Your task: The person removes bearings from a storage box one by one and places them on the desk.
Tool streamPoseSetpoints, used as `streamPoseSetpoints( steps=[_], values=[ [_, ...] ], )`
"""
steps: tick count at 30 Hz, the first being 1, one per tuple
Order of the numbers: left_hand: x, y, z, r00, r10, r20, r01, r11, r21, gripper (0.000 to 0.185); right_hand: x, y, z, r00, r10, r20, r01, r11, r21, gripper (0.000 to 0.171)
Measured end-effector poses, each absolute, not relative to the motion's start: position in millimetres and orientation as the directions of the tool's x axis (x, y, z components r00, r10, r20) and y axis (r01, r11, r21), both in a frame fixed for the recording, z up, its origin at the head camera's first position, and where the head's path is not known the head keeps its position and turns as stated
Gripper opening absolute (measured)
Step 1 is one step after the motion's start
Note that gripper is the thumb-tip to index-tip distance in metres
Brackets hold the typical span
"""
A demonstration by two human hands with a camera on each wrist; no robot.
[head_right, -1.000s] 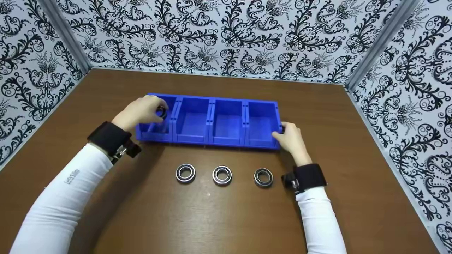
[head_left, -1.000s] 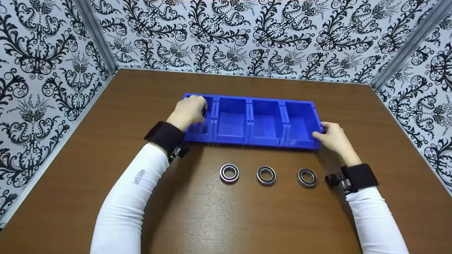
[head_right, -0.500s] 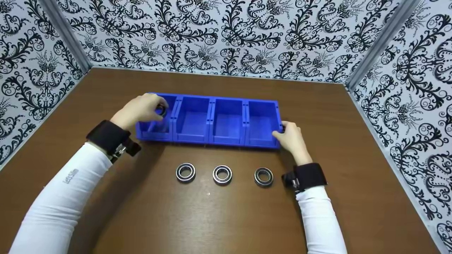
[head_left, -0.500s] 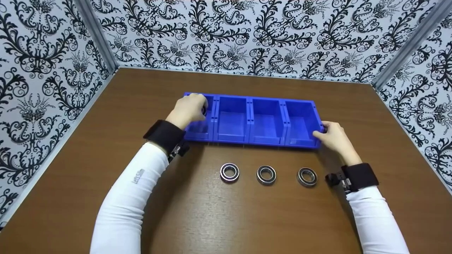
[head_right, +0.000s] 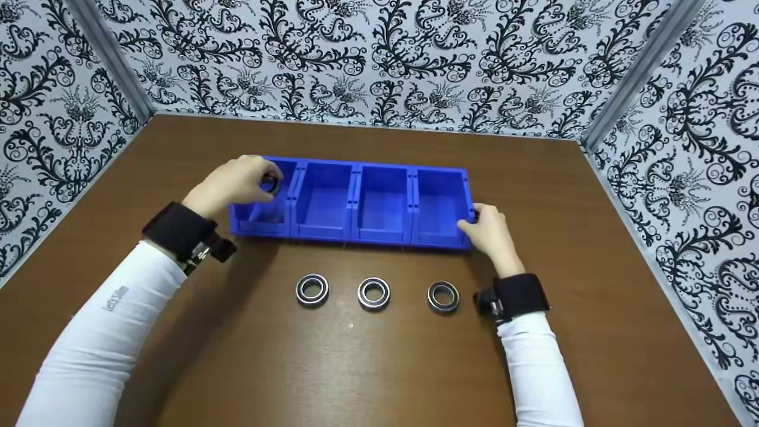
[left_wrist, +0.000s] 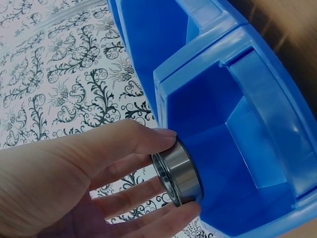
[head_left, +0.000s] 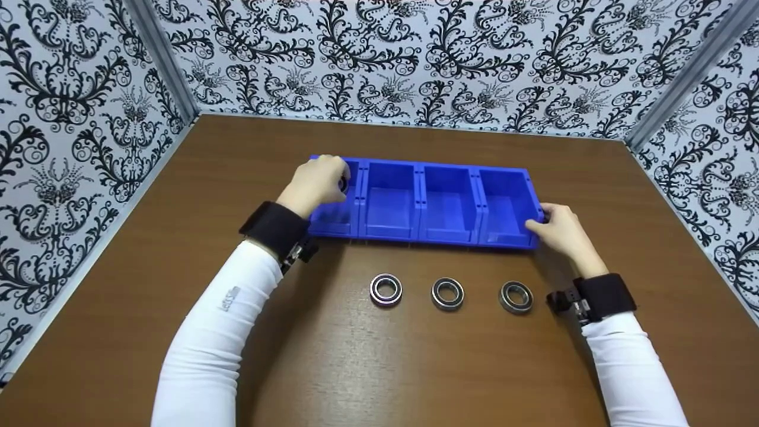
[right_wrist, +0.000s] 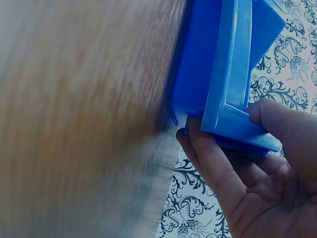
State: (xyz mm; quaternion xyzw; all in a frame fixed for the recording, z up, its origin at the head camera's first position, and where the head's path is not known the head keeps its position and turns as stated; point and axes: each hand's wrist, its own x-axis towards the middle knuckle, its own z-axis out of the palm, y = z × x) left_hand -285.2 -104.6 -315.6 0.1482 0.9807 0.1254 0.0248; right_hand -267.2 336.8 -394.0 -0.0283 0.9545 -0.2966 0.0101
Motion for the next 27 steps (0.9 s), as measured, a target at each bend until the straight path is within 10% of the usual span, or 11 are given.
streamPoseSetpoints(
  steps=[27],
  values=[
    [-269, -111, -306, -0.951, 0.31, -0.024, 0.293, 0.918, 0.267, 0.039, -267, 335, -394, -0.999, -0.046, -0.001, -0.037, 0.817, -0.575, 0.052]
  ],
)
